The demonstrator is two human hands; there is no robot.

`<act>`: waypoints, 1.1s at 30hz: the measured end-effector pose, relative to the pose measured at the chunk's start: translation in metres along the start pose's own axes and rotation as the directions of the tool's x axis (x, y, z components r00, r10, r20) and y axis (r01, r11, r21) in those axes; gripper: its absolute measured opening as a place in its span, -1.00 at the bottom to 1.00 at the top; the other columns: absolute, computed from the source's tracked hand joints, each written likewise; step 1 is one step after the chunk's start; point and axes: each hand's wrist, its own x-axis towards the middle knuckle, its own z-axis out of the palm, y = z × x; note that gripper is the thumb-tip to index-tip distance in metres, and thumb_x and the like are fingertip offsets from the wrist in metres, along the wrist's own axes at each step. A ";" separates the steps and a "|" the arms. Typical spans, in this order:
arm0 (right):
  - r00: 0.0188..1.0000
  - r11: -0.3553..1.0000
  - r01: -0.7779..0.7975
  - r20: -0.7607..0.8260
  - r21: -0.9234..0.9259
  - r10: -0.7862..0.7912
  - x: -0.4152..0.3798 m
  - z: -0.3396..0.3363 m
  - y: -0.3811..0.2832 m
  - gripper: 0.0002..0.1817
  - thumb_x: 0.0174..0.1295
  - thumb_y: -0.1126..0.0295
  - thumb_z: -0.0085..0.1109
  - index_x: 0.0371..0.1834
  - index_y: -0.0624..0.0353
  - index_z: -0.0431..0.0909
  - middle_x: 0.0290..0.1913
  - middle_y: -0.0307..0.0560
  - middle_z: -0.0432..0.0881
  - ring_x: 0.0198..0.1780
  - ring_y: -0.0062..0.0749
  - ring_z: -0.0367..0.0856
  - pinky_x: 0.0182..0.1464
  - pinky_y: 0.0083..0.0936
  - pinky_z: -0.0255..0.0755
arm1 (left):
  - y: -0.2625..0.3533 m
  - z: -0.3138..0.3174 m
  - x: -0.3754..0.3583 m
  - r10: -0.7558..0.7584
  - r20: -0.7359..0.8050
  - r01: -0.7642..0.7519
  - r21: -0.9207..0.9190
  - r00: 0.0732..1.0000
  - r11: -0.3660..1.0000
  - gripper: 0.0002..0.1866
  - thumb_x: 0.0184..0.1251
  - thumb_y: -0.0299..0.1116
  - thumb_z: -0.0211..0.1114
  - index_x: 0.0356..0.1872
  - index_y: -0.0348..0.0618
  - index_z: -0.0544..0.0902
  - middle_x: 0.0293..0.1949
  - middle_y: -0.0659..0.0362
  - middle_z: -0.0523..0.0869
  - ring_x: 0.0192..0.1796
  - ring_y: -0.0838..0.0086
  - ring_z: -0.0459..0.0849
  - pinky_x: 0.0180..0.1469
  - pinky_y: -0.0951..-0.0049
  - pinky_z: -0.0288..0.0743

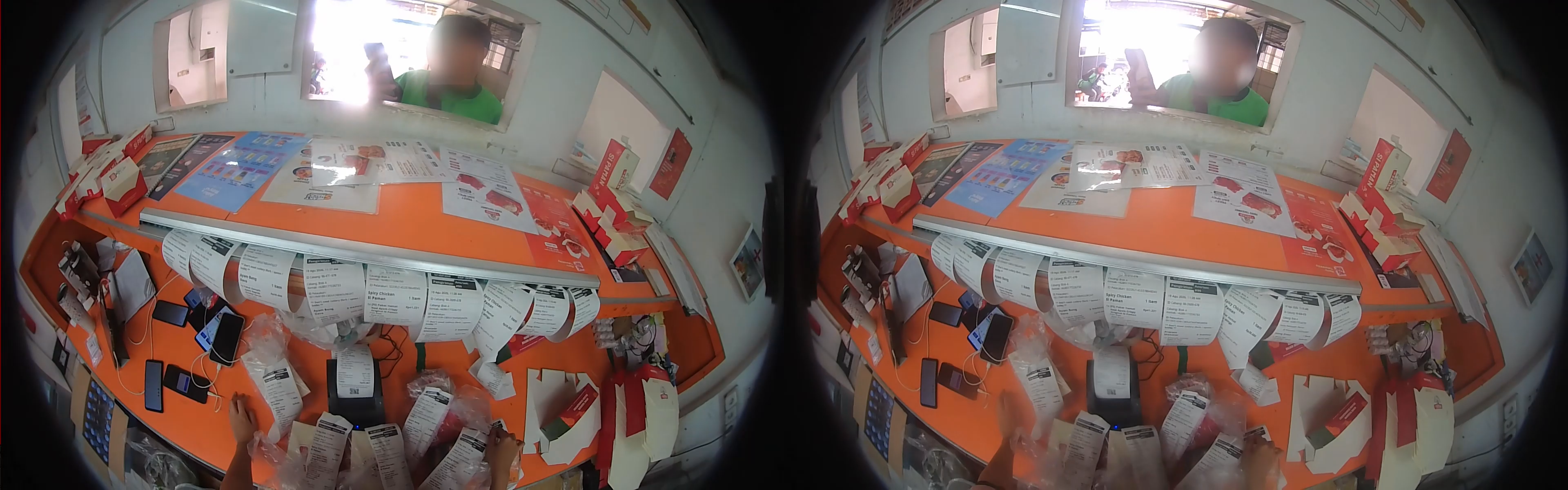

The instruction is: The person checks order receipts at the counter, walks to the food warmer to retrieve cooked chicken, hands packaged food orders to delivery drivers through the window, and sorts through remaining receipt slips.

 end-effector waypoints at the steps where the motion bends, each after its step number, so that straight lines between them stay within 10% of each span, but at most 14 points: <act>1: 1.000 1.000 0.001 0.002 -0.002 -0.001 -0.001 -0.001 0.000 -0.82 0.05 0.32 0.05 -0.54 0.11 0.62 -0.57 -0.11 0.60 -0.41 -0.22 0.52 -0.11 -0.25 0.12 | -0.040 0.029 -0.009 -0.107 0.056 0.114 -0.149 0.993 0.982 -0.61 0.00 -0.56 0.03 -0.05 -0.32 0.39 0.01 -0.13 0.38 0.15 -0.07 0.30 0.13 0.10 0.24; 3: 1.000 0.997 0.013 -0.025 0.074 -0.011 -0.001 -0.005 -0.003 -0.82 0.05 0.32 0.06 -0.54 0.11 0.62 -0.57 -0.11 0.60 -0.41 -0.22 0.53 -0.10 -0.24 0.12 | -0.034 0.024 -0.007 -0.204 0.129 0.233 -0.286 0.971 0.929 -0.61 0.00 -0.56 0.03 -0.05 -0.31 0.39 0.01 -0.12 0.39 0.15 -0.07 0.30 0.13 0.10 0.24; 5: 0.999 0.997 0.025 -0.024 0.066 -0.023 -0.002 -0.008 -0.007 -0.82 0.05 0.32 0.05 -0.54 0.11 0.62 -0.57 -0.11 0.60 -0.41 -0.22 0.53 -0.10 -0.24 0.13 | -0.003 0.001 0.000 0.034 0.089 -0.047 0.151 0.995 0.987 -0.62 -0.01 -0.57 0.03 -0.05 -0.32 0.40 0.01 -0.13 0.39 0.15 -0.07 0.30 0.14 0.09 0.24; 12: 0.998 0.997 -0.043 -0.031 0.064 0.045 -0.002 -0.002 -0.005 -0.83 0.04 0.30 0.05 -0.52 0.09 0.62 -0.54 -0.11 0.60 -0.40 -0.21 0.53 -0.10 -0.24 0.14 | -0.024 0.019 -0.003 0.051 0.125 -0.083 0.266 0.991 0.961 -0.61 -0.01 -0.56 0.01 -0.05 -0.33 0.40 0.02 -0.14 0.38 0.16 -0.06 0.30 0.15 0.10 0.23; 17: 1.000 0.998 -0.010 -0.013 0.055 0.010 -0.002 -0.010 -0.012 -0.82 0.05 0.30 0.05 -0.49 0.09 0.62 -0.54 -0.10 0.60 -0.40 -0.22 0.54 -0.10 -0.25 0.14 | 0.062 -0.042 0.015 -0.172 0.039 0.175 -0.091 0.984 0.980 -0.62 0.01 -0.54 0.02 -0.05 -0.32 0.40 0.03 -0.13 0.37 0.15 -0.03 0.31 0.14 0.13 0.24; 33: 0.999 0.998 0.014 -0.043 0.059 -0.011 -0.001 0.000 -0.003 -0.81 0.05 0.30 0.03 -0.48 0.12 0.61 -0.54 -0.09 0.60 -0.40 -0.22 0.54 -0.12 -0.26 0.13 | 0.071 -0.049 0.017 -0.113 0.014 0.113 -0.012 0.993 0.994 -0.59 0.01 -0.53 0.03 -0.01 -0.25 0.38 0.07 -0.12 0.35 0.16 -0.02 0.31 0.15 0.11 0.23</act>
